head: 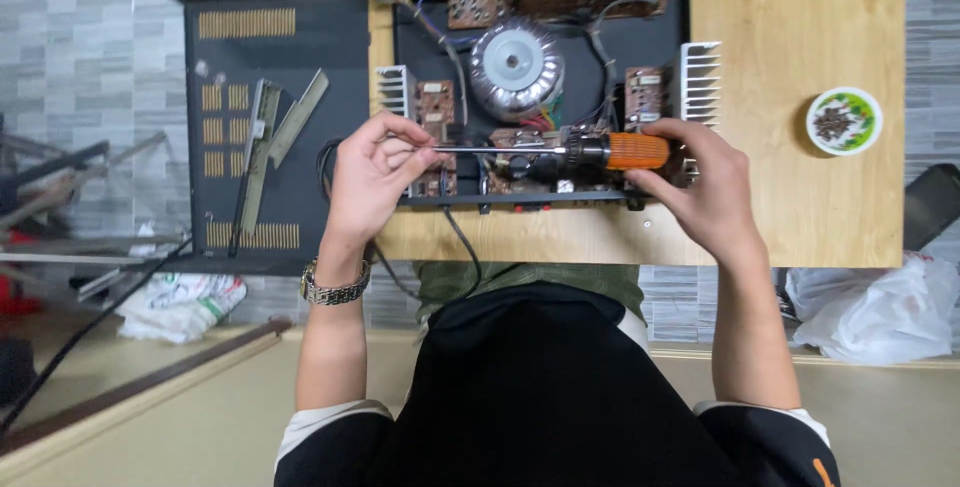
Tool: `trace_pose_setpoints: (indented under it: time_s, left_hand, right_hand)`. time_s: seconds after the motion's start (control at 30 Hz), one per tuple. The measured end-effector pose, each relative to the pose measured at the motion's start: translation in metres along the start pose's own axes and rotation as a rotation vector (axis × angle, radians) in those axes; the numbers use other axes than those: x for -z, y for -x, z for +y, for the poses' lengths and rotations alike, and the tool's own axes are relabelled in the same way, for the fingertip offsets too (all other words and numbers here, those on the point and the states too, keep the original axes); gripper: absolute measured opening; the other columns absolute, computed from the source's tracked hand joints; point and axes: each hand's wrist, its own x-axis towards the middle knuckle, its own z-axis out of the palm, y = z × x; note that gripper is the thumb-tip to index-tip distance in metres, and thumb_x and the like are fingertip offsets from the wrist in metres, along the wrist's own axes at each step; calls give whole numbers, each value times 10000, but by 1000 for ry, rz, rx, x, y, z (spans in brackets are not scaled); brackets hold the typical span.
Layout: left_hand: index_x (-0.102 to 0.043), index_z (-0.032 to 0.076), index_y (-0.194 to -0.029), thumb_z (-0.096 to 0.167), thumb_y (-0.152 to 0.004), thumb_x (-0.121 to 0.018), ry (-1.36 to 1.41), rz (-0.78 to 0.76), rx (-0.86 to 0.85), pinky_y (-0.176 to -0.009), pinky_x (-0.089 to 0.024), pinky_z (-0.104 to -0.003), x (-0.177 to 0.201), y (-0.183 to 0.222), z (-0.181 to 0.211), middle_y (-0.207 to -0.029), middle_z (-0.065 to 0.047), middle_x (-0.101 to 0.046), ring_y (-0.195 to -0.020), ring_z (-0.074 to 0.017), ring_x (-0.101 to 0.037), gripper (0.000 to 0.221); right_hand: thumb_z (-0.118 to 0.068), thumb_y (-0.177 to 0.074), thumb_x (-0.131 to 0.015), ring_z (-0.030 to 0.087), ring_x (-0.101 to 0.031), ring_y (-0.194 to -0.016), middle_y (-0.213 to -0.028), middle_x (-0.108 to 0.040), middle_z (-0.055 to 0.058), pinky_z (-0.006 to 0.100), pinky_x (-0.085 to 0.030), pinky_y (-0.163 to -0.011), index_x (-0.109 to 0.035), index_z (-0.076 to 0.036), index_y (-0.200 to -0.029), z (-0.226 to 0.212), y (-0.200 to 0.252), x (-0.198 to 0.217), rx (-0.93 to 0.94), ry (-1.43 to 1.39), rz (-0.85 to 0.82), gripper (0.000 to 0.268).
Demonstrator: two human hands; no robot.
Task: Repairing an electronic amplifier by adjusting internal components with a screwdriver and manipulating wires
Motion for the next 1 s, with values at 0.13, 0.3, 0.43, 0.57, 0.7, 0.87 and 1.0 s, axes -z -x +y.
trace_pose_setpoints:
  time_s: [0.13, 0.3, 0.43, 0.57, 0.7, 0.87, 1.0]
  left_hand:
    - [-644, -26, -1055, -68, -893, -719, -233, 133, -60, -846, -604, -272, 26, 17, -3, -946, -133, -682, -896, -167, -708, 184]
    - [-665, 0, -1038, -69, -898, -728, -381, 253, -113, -791, -576, -233, 48, 21, -8, -937, -133, -710, -876, -155, -704, 168]
    - [-657, 26, -1046, -40, -941, -681, -296, 381, -99, -780, -554, -188, 60, 20, -27, -948, -91, -698, -867, -92, -651, 126]
    - [-651, 56, -1064, 10, -972, -670, -336, 477, -112, -775, -548, -180, 84, 18, -44, -962, -50, -654, -854, -84, -623, 105]
    - [-691, 26, -1061, -10, -871, -802, -691, 399, -89, -720, -551, -304, 88, 38, -14, -959, -150, -579, -807, -241, -611, 223]
    - [-700, 38, -1023, 78, -927, -722, -930, 368, 98, -705, -551, -214, 88, 63, -31, -1029, -91, -561, -834, -154, -567, 107]
    - [-678, 68, -1055, 110, -963, -653, -959, 370, 141, -736, -545, -253, 75, 66, -39, -1058, -72, -603, -885, -163, -621, 104]
  right_hand:
    - [-108, -844, -822, 381, -670, -1004, -1042, -715, 165, 467, -501, -908, -686, -6, -1203, -2, -13, -36, 267, 230, -123, 397]
    - [-182, -892, -782, 362, -660, -956, -997, -706, 154, 454, -501, -875, -690, -34, -1187, -9, -45, -63, 396, 267, -228, 343]
    - [-212, -919, -778, 345, -644, -900, -946, -678, 143, 426, -508, -821, -696, -27, -1160, -17, -64, -77, 445, 283, -246, 315]
    - [-236, -907, -802, 342, -659, -878, -917, -686, 160, 408, -528, -793, -715, 3, -1107, -38, -84, -99, 511, 308, -271, 323]
    - [-346, -918, -766, 274, -643, -911, -947, -681, 96, 353, -516, -772, -702, -59, -1146, -40, -115, -127, 580, 462, -363, 373]
    - [-285, -949, -702, 255, -585, -1057, -1209, -681, 77, 362, -528, -882, -638, -96, -1309, -47, -161, -151, 710, 685, -477, 411]
    - [-289, -956, -718, 292, -537, -1019, -1218, -639, 85, 415, -489, -794, -613, -101, -1277, -40, -179, -159, 852, 664, -432, 387]
